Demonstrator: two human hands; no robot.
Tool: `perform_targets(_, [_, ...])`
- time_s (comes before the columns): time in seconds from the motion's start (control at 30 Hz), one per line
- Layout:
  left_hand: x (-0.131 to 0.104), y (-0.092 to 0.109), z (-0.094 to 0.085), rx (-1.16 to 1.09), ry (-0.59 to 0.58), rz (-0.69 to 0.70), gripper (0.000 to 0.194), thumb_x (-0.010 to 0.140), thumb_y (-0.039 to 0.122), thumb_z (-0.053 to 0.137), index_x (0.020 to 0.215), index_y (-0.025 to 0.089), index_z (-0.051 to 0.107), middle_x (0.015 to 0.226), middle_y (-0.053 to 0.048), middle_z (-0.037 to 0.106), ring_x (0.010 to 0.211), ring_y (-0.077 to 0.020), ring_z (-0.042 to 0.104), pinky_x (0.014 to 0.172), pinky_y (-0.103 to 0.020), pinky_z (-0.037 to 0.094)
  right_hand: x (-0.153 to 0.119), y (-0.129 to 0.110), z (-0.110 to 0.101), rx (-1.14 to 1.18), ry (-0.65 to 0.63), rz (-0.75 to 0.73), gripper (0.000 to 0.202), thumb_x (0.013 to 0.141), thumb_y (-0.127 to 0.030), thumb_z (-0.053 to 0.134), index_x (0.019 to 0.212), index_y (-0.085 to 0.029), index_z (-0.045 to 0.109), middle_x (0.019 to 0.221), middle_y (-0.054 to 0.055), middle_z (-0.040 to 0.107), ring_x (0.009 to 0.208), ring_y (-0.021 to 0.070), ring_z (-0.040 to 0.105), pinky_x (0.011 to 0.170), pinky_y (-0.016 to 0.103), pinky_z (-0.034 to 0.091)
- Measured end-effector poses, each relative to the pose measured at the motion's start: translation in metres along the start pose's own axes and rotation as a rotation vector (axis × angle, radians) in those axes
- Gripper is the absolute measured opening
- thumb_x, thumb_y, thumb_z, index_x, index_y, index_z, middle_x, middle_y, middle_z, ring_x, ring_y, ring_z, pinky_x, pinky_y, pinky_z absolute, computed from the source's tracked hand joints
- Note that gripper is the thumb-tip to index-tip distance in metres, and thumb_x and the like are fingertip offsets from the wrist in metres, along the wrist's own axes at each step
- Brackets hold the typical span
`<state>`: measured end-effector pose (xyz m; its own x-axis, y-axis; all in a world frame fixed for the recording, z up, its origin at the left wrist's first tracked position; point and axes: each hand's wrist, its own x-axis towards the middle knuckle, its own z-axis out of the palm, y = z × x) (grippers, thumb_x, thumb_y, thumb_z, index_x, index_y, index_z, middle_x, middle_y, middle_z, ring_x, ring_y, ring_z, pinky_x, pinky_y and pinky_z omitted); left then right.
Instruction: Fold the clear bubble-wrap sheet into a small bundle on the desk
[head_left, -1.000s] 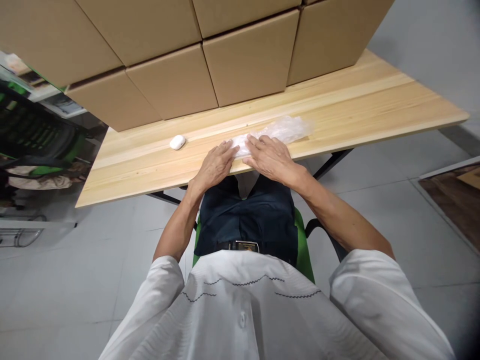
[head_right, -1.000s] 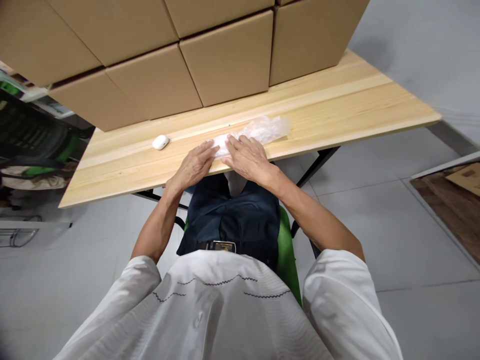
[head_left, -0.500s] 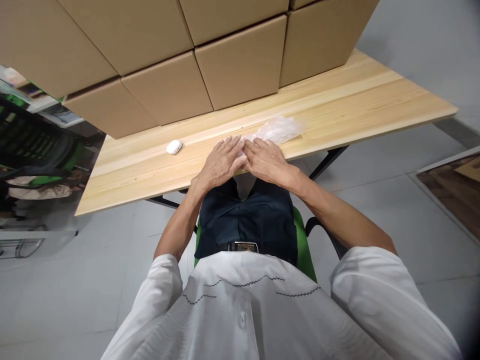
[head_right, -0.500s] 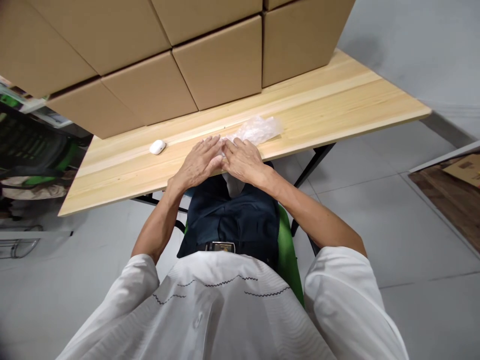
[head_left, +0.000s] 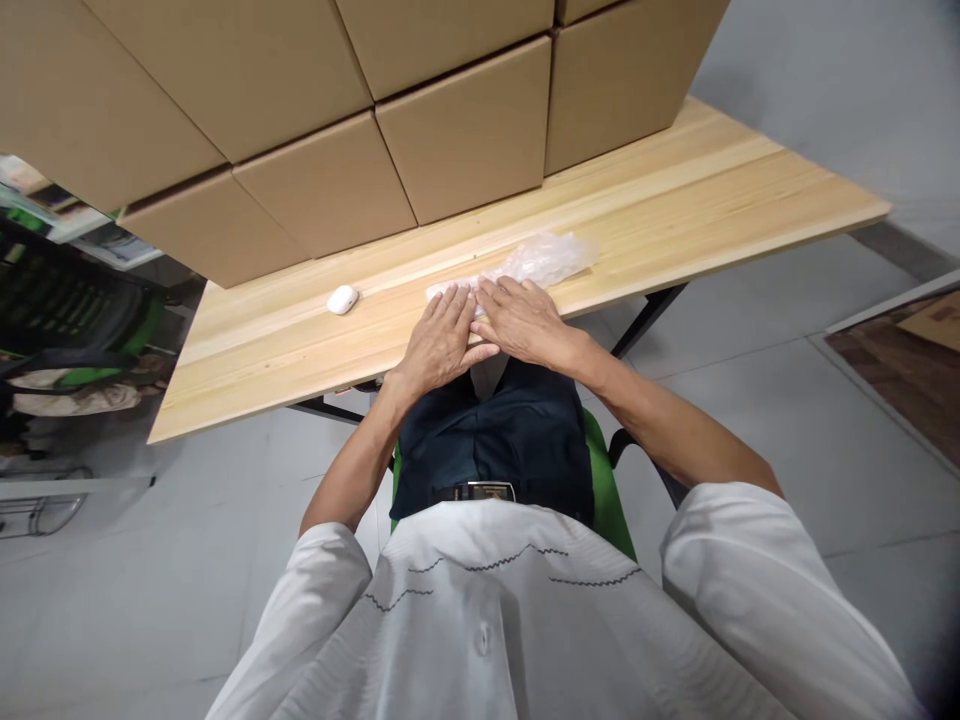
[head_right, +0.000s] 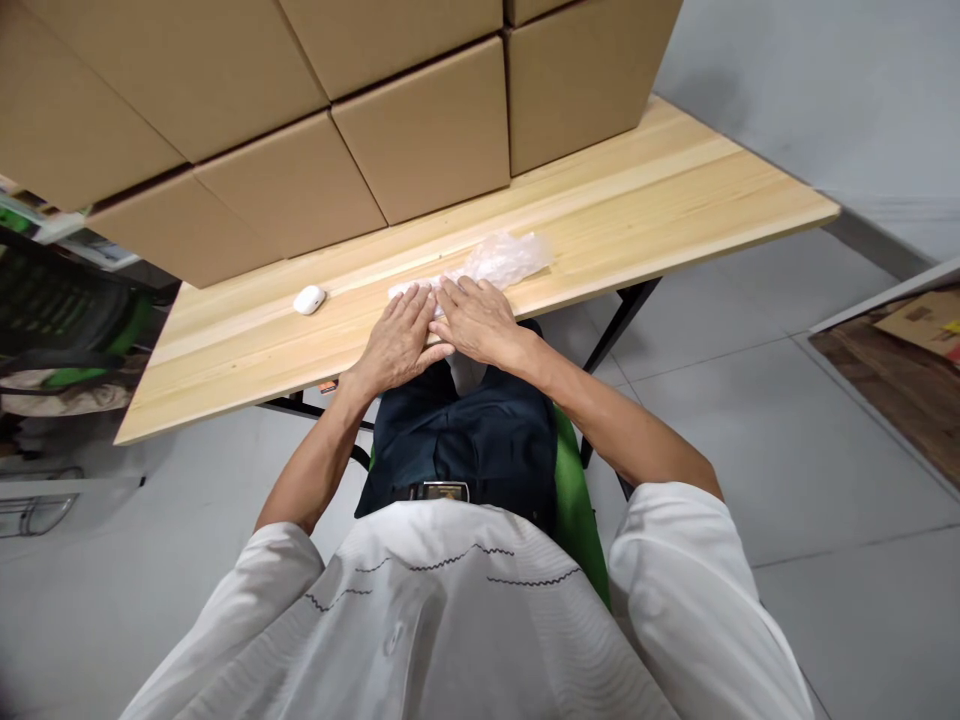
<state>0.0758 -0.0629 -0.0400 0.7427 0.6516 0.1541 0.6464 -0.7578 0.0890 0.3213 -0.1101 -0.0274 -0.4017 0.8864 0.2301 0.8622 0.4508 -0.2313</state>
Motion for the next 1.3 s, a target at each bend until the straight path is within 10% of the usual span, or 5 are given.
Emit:
perform_targets(0.9, [0.005, -0.004, 0.009, 0.044, 0.054, 0.0, 0.098, 0.118, 0.093, 0.072, 0.183, 0.02, 0.069, 0.2, -0.031, 0.061, 0.191, -0.0568, 0.056, 0.161, -0.077, 0.041, -0.002, 0.013, -0.003, -0.084, 0.139, 0.024, 0.065, 0.136, -0.048, 0.046, 0.176, -0.004, 0.074, 0.182, 0.031, 0.076, 0.161, 0.0525, 0.07, 0.135, 0.071, 0.052])
perform_targets(1.1, [0.003, -0.001, 0.005, -0.002, 0.035, -0.027, 0.099, 0.12, 0.088, 0.075, 0.192, 0.022, 0.062, 0.203, -0.029, 0.058, 0.194, -0.0571, 0.051, 0.162, -0.079, 0.037, 0.004, 0.002, 0.003, -0.037, 0.196, -0.081, 0.066, 0.136, -0.05, 0.049, 0.186, -0.01, 0.068, 0.197, 0.025, 0.066, 0.19, 0.0491, 0.051, 0.157, 0.079, 0.032])
perform_targets(1.3, [0.004, -0.006, 0.002, -0.024, 0.031, -0.015, 0.097, 0.122, 0.091, 0.067, 0.191, 0.022, 0.064, 0.206, -0.028, 0.055, 0.195, -0.0588, 0.048, 0.16, -0.083, 0.038, 0.013, 0.015, 0.008, -0.002, 0.152, -0.056, 0.062, 0.136, -0.042, 0.046, 0.179, -0.01, 0.077, 0.181, 0.023, 0.081, 0.179, 0.0454, 0.065, 0.158, 0.074, 0.033])
